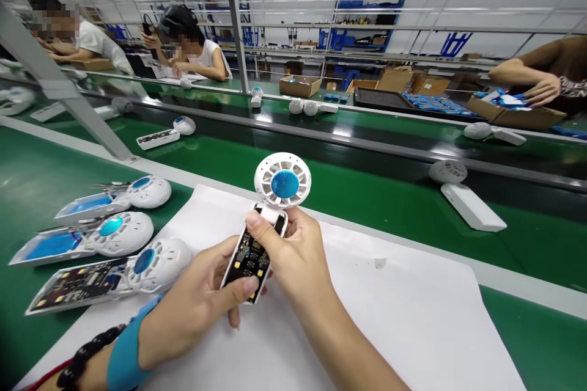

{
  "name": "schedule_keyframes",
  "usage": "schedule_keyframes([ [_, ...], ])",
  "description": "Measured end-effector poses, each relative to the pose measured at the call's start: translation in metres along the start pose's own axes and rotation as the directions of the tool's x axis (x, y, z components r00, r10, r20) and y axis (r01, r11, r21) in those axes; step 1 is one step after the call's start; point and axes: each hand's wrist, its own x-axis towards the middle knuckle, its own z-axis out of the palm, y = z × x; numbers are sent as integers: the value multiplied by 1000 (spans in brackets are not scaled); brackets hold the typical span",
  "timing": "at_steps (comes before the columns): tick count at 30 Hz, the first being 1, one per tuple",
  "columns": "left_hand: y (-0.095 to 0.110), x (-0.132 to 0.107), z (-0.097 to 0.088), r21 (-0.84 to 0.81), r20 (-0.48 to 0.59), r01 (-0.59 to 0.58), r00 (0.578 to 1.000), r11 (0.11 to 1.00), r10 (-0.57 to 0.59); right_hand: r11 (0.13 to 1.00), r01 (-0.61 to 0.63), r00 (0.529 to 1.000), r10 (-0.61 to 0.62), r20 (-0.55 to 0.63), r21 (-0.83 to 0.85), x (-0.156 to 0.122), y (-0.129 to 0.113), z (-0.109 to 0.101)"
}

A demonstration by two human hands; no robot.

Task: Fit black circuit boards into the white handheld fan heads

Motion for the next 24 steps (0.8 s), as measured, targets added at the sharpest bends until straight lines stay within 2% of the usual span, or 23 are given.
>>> schedule_keyframes([
  [4, 2, 2, -1, -25, 29, -4, 1000, 1000, 4, 999, -30, 999, 30, 16, -17, 4, -1, -2],
  [6, 4, 3, -2, -67, 68, 22, 998, 997, -18, 998, -30, 998, 33, 59, -62, 6, -2, -7],
  [10, 6, 3, -5, -124, 125, 89, 989, 988, -73, 995, -19, 952, 47, 301, -97, 8, -5, -18],
  [11, 5, 2, -6, -119, 126, 89, 989, 989, -74, 996, -18, 942, 47, 331, -91, 8, -6, -19],
  [16, -1, 3, -8, -69, 96, 72, 993, 995, -65, 997, 23, 976, -7, 218, -69, 9, -1, -17],
  [18, -1, 3, -8, -81, 107, 90, 991, 993, -81, 997, -9, 971, 27, 238, -79, 9, -1, -17],
  [21, 2, 3, -8, -142, 126, 101, 989, 985, -84, 990, -4, 942, 51, 332, -140, 6, -4, -17],
  [24, 4, 4, -8, -197, 12, 19, 1000, 980, -17, 980, 41, 883, 55, 467, -193, 1, -8, -15],
])
